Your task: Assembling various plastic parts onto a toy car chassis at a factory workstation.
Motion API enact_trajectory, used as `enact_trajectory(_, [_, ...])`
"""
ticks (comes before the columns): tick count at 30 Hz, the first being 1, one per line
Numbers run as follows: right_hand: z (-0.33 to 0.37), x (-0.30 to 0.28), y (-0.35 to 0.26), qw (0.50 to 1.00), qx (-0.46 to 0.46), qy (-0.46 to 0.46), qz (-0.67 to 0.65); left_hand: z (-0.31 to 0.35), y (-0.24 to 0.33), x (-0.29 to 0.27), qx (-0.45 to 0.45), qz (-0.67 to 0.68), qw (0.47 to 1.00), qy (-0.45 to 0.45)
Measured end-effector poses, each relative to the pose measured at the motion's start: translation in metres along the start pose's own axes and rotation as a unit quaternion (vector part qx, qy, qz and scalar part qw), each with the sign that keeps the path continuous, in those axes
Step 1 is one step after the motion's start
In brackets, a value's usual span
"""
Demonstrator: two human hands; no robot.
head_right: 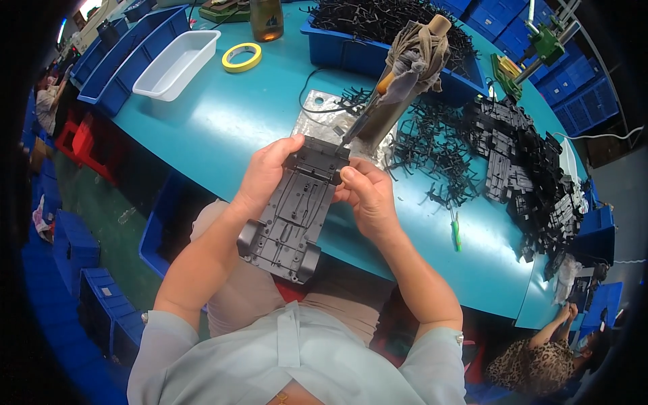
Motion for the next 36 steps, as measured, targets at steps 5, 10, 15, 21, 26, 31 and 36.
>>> enact_trajectory(5, [0.001,0.0,0.003,1.0,0.002,-0.001,-0.004,-0.003,-0.006,-0.005,0.003,0.008,1.0,-0.006])
enact_trajectory(10, [0.002,0.001,0.002,1.0,0.001,-0.001,0.004,-0.002,-0.006,-0.004,0.002,0.015,1.0,-0.007])
enact_trajectory(15, [0.001,0.003,0.0,1.0,0.007,-0.007,0.006,0.0,-0.002,-0.004,0.002,0.003,1.0,0.001])
enact_trajectory(21, [0.003,0.002,0.007,0.999,0.033,0.0,0.009,0.01,-0.006,-0.008,-0.005,0.0,1.0,0.021])
enact_trajectory(26, [0.013,0.011,0.009,0.998,0.057,0.001,0.036,0.019,-0.025,-0.018,0.061,0.029,0.996,0.064])
enact_trajectory(31, [0.029,0.029,0.009,0.993,0.042,-0.029,0.107,0.04,-0.05,-0.03,0.068,0.067,0.991,0.093])
enact_trajectory(36, [0.036,0.059,0.021,0.975,-0.054,0.006,0.218,0.072,-0.052,-0.035,0.194,0.097,0.968,0.124])
Point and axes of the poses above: each hand's wrist, its own z-axis away from the middle knuckle, its own x-axis out of the palm, y = z × x, the point moved 2 cm from there along -z, towards the middle knuckle, and after that the axes turned 5 degrees about -z, right-handed, at the moved point
